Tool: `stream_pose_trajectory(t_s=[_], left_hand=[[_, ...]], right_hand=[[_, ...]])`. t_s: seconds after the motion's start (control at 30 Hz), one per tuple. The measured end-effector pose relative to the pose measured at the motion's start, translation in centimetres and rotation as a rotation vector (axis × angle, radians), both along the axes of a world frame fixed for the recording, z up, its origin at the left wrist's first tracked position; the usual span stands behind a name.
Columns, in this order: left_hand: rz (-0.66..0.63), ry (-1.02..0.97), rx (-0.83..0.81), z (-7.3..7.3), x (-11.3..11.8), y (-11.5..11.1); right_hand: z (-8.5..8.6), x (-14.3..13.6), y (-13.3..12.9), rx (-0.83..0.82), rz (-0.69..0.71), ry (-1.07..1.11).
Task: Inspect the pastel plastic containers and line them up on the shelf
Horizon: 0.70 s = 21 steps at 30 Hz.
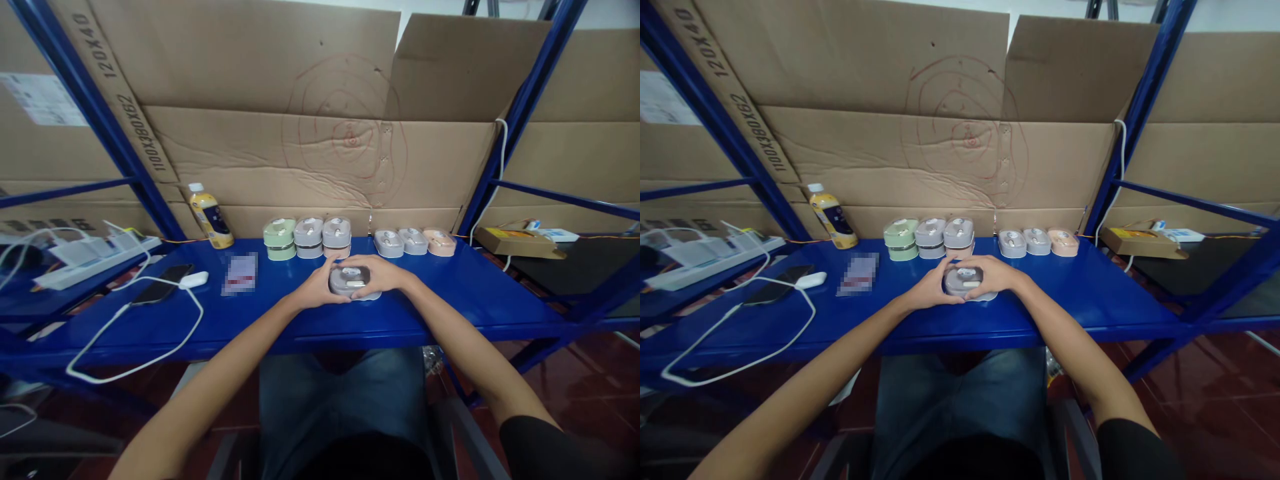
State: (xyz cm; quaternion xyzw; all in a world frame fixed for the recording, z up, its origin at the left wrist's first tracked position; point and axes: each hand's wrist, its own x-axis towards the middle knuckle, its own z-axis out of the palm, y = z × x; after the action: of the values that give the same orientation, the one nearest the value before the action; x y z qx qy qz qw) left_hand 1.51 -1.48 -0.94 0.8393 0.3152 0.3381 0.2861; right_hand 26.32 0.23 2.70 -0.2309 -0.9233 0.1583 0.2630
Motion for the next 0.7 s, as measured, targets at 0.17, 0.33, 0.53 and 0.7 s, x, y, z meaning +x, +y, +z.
stream_pose_trajectory(t_s=[0.17,0.33,0.53,0.7], left_hand=[[-0.004,0.011,-0.031,0.1,0.1,-0.1],[-0.011,-0.002,-0.042,0.0,-0.2,0.2],[0.027,0.036,-0.040,-0.4,-0.8,0.5],[0.152,0.083,-0.017,-0.7,-1.0,0.8]], right_hand=[[0.0,-0.2,-0.5,0.019,-0.010,-0.076],[-1.0,0.5,-1.4,0.014,-0.142,-0.079],[-2.2,2.5,-2.0,-0.004,-0.212,0.022],[0.3,9.3,0.1,0.218,-0.723,0.299]])
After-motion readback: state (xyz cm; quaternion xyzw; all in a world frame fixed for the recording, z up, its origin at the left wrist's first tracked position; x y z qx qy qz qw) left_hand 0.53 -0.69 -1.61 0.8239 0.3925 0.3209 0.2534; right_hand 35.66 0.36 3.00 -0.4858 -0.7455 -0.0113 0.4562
